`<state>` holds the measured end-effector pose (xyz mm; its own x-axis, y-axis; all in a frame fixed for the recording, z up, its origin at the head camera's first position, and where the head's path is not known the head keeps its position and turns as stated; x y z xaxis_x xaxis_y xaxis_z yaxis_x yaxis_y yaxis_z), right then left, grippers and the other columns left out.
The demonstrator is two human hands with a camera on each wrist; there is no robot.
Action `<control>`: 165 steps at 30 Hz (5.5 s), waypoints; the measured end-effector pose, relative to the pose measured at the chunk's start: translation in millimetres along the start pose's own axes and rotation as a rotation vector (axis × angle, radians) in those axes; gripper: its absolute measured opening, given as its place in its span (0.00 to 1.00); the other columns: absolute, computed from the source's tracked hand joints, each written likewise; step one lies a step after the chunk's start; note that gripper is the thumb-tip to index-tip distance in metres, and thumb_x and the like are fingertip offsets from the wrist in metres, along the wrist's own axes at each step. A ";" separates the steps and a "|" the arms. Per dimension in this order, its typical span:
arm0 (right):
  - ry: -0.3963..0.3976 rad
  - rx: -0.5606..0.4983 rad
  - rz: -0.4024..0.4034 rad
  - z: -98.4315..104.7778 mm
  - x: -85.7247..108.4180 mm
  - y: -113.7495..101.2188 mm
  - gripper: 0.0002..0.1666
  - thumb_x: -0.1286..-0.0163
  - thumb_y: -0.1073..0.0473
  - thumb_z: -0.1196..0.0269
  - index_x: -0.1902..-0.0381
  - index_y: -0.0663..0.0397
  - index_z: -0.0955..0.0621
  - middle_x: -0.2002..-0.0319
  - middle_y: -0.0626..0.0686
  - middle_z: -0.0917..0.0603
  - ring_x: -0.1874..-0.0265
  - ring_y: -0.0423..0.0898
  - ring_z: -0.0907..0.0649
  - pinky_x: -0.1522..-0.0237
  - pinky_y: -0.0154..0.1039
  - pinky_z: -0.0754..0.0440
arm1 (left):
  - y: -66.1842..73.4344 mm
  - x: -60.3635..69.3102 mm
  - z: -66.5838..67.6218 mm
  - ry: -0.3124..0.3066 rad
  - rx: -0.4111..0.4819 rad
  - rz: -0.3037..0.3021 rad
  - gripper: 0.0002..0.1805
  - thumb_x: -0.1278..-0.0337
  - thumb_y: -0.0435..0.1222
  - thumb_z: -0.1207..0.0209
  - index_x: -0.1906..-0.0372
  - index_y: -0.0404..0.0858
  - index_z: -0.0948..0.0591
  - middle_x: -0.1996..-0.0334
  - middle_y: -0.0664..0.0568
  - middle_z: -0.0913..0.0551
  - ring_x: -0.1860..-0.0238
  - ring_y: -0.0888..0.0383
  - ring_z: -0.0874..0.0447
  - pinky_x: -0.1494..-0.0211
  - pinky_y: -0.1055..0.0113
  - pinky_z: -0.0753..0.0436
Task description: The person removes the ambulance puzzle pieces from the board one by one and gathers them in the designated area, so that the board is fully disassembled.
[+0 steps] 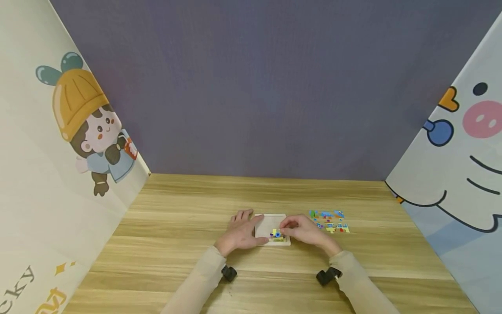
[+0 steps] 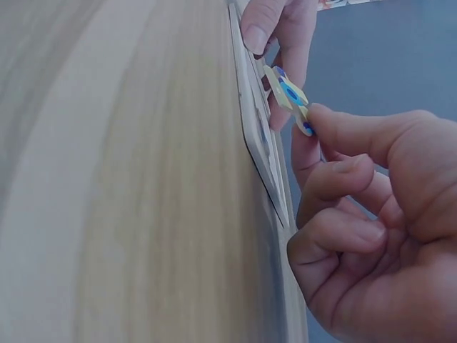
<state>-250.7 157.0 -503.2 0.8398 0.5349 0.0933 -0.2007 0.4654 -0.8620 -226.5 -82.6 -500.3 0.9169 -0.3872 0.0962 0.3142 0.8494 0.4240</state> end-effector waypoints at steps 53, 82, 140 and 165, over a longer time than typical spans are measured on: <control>0.100 -0.051 -0.109 70.4 59.7 44.8 0.15 0.24 0.55 0.32 0.49 0.62 0.14 0.54 0.54 0.14 0.78 0.37 0.26 0.77 0.31 0.26 | 1.7 0.1 -0.5 0.004 -0.001 0.010 0.45 0.36 0.64 0.35 0.19 0.50 0.31 0.17 0.38 0.41 0.19 0.40 0.44 0.19 0.40 0.40; 0.114 -0.129 -0.153 115.5 104.1 76.4 0.22 0.18 0.59 0.39 0.40 0.76 0.21 0.64 0.47 0.14 0.83 0.35 0.32 0.81 0.32 0.32 | 1.2 0.5 -1.1 0.004 0.004 0.009 0.45 0.36 0.64 0.35 0.19 0.50 0.31 0.18 0.39 0.40 0.19 0.40 0.42 0.20 0.40 0.39; 0.183 0.137 -0.182 98.2 104.6 65.4 0.12 0.29 0.57 0.28 0.54 0.61 0.10 0.57 0.54 0.09 0.63 0.39 0.17 0.62 0.32 0.19 | -0.3 0.7 -1.2 0.011 0.024 -0.014 0.46 0.37 0.63 0.35 0.19 0.49 0.31 0.18 0.37 0.41 0.19 0.39 0.43 0.20 0.39 0.40; 0.168 0.167 -0.148 83.5 76.2 48.2 0.15 0.26 0.49 0.30 0.51 0.53 0.10 0.51 0.52 0.10 0.54 0.43 0.14 0.55 0.37 0.16 | -1.4 0.5 -3.7 0.009 0.030 -0.020 0.46 0.37 0.62 0.34 0.19 0.48 0.31 0.18 0.37 0.41 0.19 0.38 0.43 0.20 0.38 0.40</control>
<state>-238.5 279.1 -496.1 0.9352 0.3345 0.1163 -0.1381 0.6468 -0.7500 -225.5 -82.7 -504.2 0.9129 -0.4003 0.0798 0.3248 0.8307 0.4522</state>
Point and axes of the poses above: each hand's wrist, its own x-axis away from the middle knuckle, its own z-axis out of the back of the hand, y = z × x, the point moved 3 cm from there along -x, towards the middle knuckle
